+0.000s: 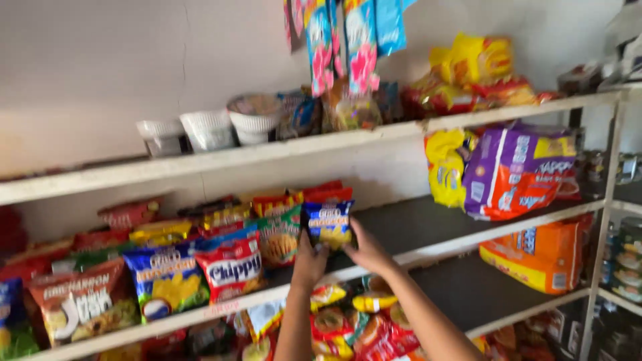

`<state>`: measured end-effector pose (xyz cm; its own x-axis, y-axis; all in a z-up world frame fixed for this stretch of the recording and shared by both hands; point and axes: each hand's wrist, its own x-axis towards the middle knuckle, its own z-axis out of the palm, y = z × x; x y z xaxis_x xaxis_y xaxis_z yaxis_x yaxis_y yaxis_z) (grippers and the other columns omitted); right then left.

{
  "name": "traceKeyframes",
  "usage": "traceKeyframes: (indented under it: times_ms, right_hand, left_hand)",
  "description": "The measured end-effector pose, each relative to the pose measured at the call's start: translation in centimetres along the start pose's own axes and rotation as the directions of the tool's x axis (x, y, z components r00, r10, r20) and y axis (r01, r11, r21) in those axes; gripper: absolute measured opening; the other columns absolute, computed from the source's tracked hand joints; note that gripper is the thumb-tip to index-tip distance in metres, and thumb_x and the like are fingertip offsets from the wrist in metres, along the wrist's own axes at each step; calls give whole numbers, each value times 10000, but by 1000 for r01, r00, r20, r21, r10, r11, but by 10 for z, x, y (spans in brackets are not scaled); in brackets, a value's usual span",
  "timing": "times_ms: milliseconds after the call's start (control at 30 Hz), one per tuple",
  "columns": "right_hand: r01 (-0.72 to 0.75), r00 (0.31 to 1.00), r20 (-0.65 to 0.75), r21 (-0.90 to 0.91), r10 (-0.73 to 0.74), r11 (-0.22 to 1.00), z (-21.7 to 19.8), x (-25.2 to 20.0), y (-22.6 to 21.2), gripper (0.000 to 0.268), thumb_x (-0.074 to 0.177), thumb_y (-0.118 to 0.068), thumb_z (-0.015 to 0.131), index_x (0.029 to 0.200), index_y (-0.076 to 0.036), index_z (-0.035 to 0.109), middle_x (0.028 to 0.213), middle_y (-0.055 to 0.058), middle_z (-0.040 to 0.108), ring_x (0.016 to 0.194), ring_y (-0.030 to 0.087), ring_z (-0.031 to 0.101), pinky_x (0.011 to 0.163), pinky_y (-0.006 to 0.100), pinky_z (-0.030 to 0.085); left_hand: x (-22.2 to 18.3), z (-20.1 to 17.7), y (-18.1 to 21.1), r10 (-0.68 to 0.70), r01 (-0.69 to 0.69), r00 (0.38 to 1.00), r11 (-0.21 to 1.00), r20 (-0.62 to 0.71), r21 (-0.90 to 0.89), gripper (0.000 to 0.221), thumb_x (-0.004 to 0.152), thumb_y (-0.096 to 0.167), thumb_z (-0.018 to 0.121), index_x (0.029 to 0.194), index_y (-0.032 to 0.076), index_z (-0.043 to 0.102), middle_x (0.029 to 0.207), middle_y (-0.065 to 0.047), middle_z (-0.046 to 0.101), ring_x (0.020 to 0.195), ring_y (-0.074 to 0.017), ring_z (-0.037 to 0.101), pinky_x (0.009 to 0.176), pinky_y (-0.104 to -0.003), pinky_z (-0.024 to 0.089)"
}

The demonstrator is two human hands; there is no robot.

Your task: The person repeatedly picks up various snack packages from a cardboard box on the floor and places them onto a nearby shelf. The person handles multiple types of snacks, including chips and crackers, arranging them on the shelf by hand.

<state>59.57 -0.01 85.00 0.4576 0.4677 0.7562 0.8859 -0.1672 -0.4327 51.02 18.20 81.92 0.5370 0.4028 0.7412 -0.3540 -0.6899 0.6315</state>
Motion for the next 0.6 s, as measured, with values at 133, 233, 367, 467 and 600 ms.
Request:
traceKeyframes:
  times_ms: [133, 233, 367, 467, 600]
  right_hand:
    - [-83, 996, -16, 90, 85, 992, -12, -11, -12, 794, 919, -273, 737, 1560, -79, 312, 1437, 204, 586, 1321, 326, 587, 1070, 411, 464]
    - [7, 981, -193, 161, 24, 987, -12, -22, -5, 703, 934, -192, 739, 1532, -51, 398, 1446, 179, 615, 1330, 262, 598, 1087, 383, 461]
    - [94, 975, -209, 683, 70, 724, -13, -63, -35, 625, 971, -105, 659, 1521, -2, 379, 1402, 97, 579, 1274, 159, 552, 1075, 321, 445]
    - [59, 972, -194, 741, 130, 669, -16, -127, -52, 510, 993, -81, 627, 1458, 2, 437, 1311, 52, 599, 1206, 117, 563, 1025, 287, 457]
    - [-177, 930, -68, 775, 360, 606, 0, -217, -46, 338, 1071, -81, 603, 1389, 20, 547, 1113, 84, 633, 977, 152, 575, 764, 368, 498]
  left_hand:
    - [-16, -16, 29, 73, -73, 997, 997, -12, -13, 752, 930, 211, 673, 1508, -108, 312, 1440, -353, 497, 1374, -454, 484, 1152, -437, 374]
    - [-35, -35, 76, 137, -137, 990, 991, -35, 2, 698, 931, 210, 653, 1517, -50, 378, 1430, -306, 546, 1350, -421, 528, 1131, -429, 413]
    - [-60, -58, 121, 274, -277, 960, 960, -58, -45, 684, 912, 169, 694, 1498, -54, 422, 1311, -260, 585, 1212, -390, 584, 1054, -436, 454]
    - [-107, -64, 148, 129, -125, 992, 980, 15, -158, 577, 907, 192, 713, 1398, -30, 508, 1237, -202, 569, 1106, -333, 605, 932, -422, 523]
    - [-186, -78, 157, -10, 8, 1000, 986, -15, -167, 540, 886, 218, 750, 1335, -9, 554, 1324, -179, 546, 1158, -333, 601, 909, -432, 523]
